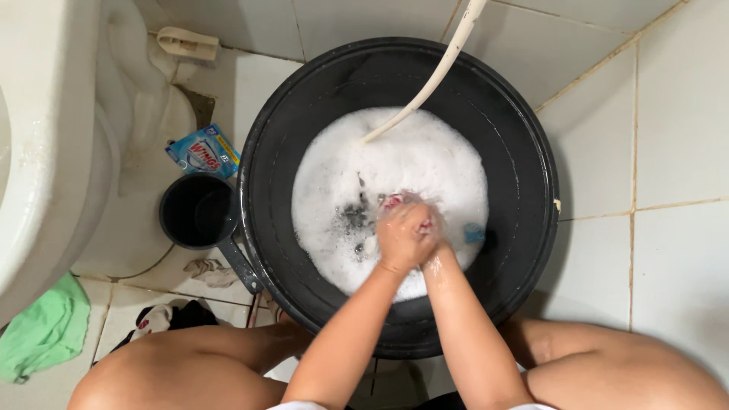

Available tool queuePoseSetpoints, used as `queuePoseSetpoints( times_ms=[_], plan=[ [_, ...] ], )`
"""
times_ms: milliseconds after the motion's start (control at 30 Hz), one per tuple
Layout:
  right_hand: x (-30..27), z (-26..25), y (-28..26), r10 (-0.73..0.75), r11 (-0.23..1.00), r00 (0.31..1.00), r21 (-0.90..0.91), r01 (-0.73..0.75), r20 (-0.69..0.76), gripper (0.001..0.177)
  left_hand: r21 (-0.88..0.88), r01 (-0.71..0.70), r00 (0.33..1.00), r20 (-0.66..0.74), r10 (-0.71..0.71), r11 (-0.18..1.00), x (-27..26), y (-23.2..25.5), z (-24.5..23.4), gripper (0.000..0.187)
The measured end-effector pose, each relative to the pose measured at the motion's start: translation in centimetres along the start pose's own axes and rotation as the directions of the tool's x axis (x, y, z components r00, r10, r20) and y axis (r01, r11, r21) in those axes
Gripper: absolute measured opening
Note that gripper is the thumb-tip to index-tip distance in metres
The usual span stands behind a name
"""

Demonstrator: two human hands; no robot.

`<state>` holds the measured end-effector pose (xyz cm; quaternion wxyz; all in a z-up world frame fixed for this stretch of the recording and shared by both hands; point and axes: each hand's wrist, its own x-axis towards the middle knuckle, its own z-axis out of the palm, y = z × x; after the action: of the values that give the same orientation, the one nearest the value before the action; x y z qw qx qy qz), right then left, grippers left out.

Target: The person washes clothes by hand, scrubbing, rubbing, and wringing various garments in a tub of soapy water.

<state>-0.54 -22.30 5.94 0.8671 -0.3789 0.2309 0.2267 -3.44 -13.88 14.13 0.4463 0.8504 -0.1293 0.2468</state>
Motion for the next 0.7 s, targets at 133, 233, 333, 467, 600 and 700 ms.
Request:
queuePoseSetpoints(
  times_ms=[133,233,333,467,600,700],
  plan=[
    [-0.1,0.9,1.3,0.209,0.977,0.976,-0.022,-0.21,-0.053,0.037,0.253,0.585,0.755,0.176,-0.631,0.771,1.7,-5.4,-0.8,0.017],
    [-0.5,0.7,1.4,-0.024,0.999,0.991,0.05,0.017,0.135,0.035,0.121,0.532,0.83,0.122,-0.545,0.838,0.9,-3.7,-1.1,0.016],
    [-1.9,-0.3,0.7,-0.351,0.936,0.863,0.095,0.34,0.364,0.033,0.044,0.134,0.989,-0.07,-0.131,0.99,1.2,-2.1,-1.2,0.012],
    [-0.5,-0.2,-1.2,-0.097,0.902,0.92,-0.356,0.243,0.381,0.031,0.058,0.098,0.988,-0.128,-0.089,0.994,0.9,-4.5,-1.5,0.013],
    [-1.1,-1.1,-3.8,0.127,0.963,0.985,-0.254,-0.096,0.113,0.034,-0.053,0.573,0.801,-0.178,-0.572,0.818,0.4,-11.3,-4.4,0.016],
    [-0.8,-4.1,-4.3,-0.043,0.758,0.968,-0.64,-0.131,-0.249,0.036,0.1,0.661,0.75,-0.079,-0.657,0.743,-0.4,-12.9,-6.4,0.017]
  ],
)
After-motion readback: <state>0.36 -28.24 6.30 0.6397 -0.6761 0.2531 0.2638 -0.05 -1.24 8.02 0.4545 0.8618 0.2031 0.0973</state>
